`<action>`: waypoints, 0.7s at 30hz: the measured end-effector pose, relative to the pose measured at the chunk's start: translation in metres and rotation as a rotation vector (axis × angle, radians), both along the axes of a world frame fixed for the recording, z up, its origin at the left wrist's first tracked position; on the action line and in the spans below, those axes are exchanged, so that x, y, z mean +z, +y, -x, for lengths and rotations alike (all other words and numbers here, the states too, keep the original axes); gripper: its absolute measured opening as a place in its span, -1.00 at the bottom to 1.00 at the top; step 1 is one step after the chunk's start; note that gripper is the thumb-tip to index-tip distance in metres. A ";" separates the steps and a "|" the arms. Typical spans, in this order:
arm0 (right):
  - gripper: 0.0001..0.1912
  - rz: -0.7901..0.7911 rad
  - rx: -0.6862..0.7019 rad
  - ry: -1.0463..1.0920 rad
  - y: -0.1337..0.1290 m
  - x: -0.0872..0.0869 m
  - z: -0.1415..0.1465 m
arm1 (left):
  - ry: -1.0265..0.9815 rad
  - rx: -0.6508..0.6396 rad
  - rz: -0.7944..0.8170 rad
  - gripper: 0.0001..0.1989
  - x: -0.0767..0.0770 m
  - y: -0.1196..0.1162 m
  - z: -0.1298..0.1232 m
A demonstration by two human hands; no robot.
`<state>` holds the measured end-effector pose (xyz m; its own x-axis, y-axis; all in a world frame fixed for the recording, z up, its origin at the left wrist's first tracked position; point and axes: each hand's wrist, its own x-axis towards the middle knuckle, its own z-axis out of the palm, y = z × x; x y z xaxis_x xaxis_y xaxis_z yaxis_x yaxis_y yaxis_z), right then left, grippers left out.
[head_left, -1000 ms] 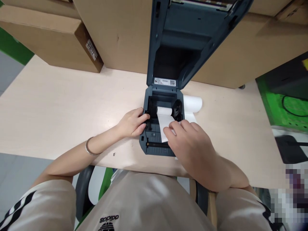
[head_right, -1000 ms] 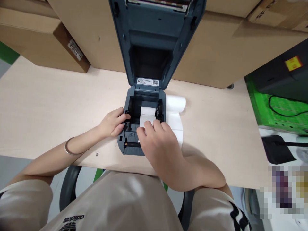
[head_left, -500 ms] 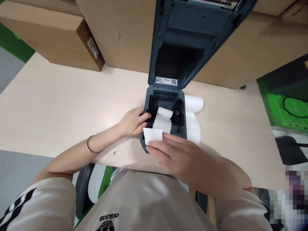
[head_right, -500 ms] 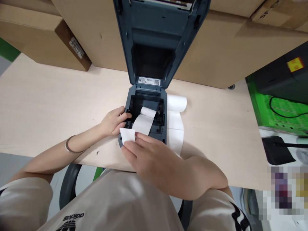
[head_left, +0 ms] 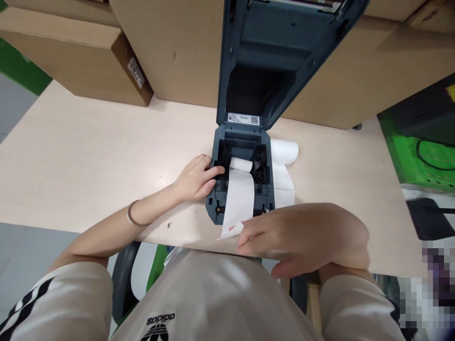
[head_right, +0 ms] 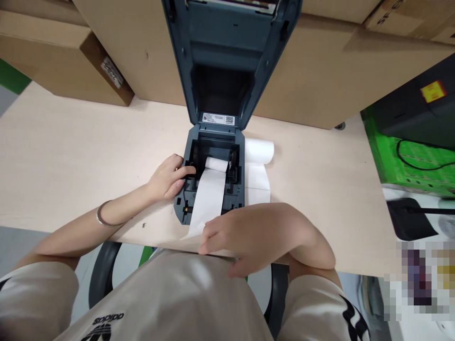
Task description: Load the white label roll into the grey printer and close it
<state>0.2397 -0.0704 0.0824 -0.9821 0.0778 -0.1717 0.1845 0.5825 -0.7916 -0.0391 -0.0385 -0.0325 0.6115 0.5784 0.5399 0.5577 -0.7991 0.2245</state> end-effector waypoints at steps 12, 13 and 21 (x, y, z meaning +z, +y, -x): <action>-0.44 0.566 0.327 -0.013 0.045 -0.027 0.025 | -0.019 -0.015 -0.027 -0.35 0.000 0.001 -0.001; -0.45 0.588 0.344 -0.002 0.047 -0.027 0.027 | -0.017 -0.014 -0.029 -0.35 0.001 0.001 -0.001; -0.55 0.666 0.378 -0.043 0.058 -0.023 0.031 | 0.000 -0.012 -0.070 -0.35 0.000 0.001 -0.001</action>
